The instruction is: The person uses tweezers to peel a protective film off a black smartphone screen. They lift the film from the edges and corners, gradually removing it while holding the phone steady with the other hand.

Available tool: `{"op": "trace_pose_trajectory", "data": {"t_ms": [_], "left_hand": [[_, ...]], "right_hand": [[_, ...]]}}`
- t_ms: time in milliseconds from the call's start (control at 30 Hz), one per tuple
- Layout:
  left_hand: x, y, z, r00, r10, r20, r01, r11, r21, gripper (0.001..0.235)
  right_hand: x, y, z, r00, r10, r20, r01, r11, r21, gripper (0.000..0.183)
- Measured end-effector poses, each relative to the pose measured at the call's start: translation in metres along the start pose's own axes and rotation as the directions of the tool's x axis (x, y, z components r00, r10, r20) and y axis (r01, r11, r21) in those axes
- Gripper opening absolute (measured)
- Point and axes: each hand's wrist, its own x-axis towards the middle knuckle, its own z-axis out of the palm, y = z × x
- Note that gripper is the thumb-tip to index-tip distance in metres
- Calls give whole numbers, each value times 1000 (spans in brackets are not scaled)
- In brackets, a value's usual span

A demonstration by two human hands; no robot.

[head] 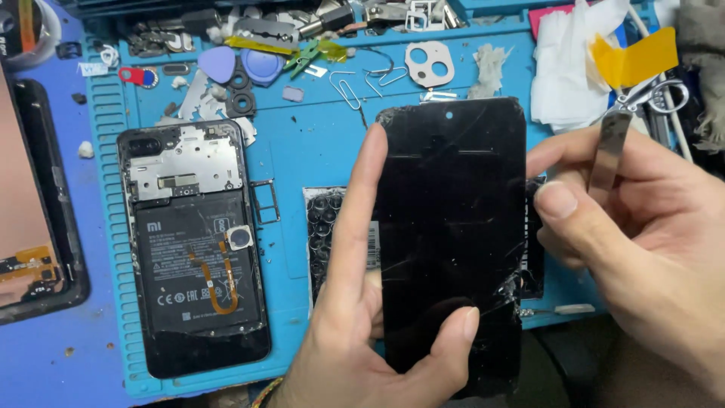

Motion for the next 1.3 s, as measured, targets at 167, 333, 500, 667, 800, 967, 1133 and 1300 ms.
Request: {"op": "trace_pose_trajectory", "data": {"t_ms": [167,333,500,667,800,967,1133,1300], "left_hand": [[-1,3,-3,999,4,54,-10,993,115,100],[-3,2,-4,976,134,173,-156,980,122,94],[-4,8,-6,1000,-27,14,27,1000,-3,124],[0,3,1,987,-57,-152,41,993,-106,76],[3,-3,-3,965,-92,-246,87,996,-34,27],[3,0,-6,969,-130,-210,108,988,-113,35],[2,3,-4,974,-134,-185,106,982,-155,40],[2,0,-4,979,-93,-179,60,982,-181,41]], "right_hand": [[-1,7,-10,997,-68,31,71,993,-90,19],[-5,14,-10,995,-71,65,79,987,-138,20],[-8,14,-8,992,-72,106,63,994,90,19],[-32,11,-7,976,50,211,-61,997,48,27],[-41,15,-8,952,155,266,-174,984,49,29],[-20,45,-16,982,-168,81,137,943,303,31],[-12,61,-22,897,-442,-16,441,896,-41,50],[-5,80,-34,985,-172,-8,148,827,542,23]]}}
